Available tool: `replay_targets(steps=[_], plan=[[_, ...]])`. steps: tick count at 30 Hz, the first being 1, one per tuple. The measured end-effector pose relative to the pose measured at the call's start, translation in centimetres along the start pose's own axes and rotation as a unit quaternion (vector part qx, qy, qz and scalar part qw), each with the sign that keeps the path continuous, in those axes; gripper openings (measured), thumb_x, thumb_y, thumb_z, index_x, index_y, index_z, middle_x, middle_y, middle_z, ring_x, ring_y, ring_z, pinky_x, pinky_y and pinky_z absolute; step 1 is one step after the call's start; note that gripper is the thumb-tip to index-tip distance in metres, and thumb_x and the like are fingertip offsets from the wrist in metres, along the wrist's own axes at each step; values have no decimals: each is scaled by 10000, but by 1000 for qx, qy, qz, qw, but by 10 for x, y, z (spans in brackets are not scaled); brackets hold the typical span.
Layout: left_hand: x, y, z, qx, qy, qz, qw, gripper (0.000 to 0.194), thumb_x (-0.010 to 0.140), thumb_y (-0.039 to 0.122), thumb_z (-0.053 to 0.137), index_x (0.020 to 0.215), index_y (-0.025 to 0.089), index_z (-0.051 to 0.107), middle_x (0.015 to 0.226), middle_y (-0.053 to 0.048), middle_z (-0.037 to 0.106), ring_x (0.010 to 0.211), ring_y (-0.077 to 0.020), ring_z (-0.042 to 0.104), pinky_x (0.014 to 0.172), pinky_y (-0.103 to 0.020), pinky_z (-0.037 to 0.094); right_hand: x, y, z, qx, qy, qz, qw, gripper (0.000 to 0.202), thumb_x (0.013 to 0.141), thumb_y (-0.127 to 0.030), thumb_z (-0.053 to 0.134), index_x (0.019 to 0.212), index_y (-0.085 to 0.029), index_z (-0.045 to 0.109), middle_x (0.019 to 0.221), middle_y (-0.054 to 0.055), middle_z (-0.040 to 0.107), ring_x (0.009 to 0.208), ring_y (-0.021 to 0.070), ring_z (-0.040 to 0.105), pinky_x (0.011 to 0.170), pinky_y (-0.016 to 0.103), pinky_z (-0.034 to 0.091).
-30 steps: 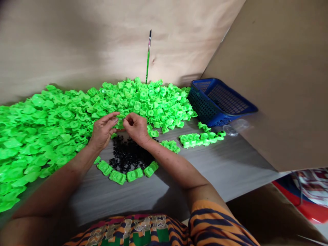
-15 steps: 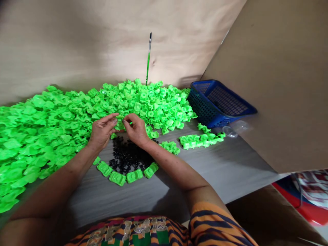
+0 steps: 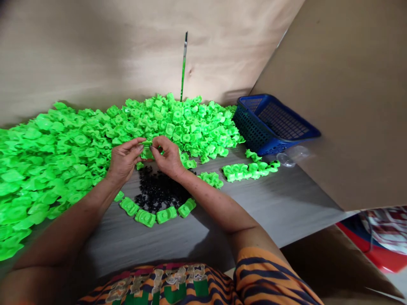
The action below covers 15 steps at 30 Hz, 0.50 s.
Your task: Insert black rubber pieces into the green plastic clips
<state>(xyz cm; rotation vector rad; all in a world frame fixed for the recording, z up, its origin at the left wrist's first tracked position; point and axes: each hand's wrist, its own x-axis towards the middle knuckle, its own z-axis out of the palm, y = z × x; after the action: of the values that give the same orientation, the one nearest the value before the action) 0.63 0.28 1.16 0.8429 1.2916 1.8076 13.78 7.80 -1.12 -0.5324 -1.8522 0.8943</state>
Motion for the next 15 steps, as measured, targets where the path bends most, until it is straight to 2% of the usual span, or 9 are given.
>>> replay_targets(steps=[8,15], plan=[[-1,-1,1,3,-3,-1,1000,445,527,377,950,906,168,843,687,11,693,580,-97,571,495,-204,524,-1,2,2,-34,10,-25,999,213,959,-301,566,780,-254,461,858,39,623,922,196,614,873,339,503],[12,0,-7,-19,-17,6,1000,427,596,372,954,949,176,816,672,31,609,650,-122,584,600,-266,603,12,7,-12,-44,-47,29,997,175,944,-294,656,817,-219,563,819,0,595,778,156,542,734,283,440]])
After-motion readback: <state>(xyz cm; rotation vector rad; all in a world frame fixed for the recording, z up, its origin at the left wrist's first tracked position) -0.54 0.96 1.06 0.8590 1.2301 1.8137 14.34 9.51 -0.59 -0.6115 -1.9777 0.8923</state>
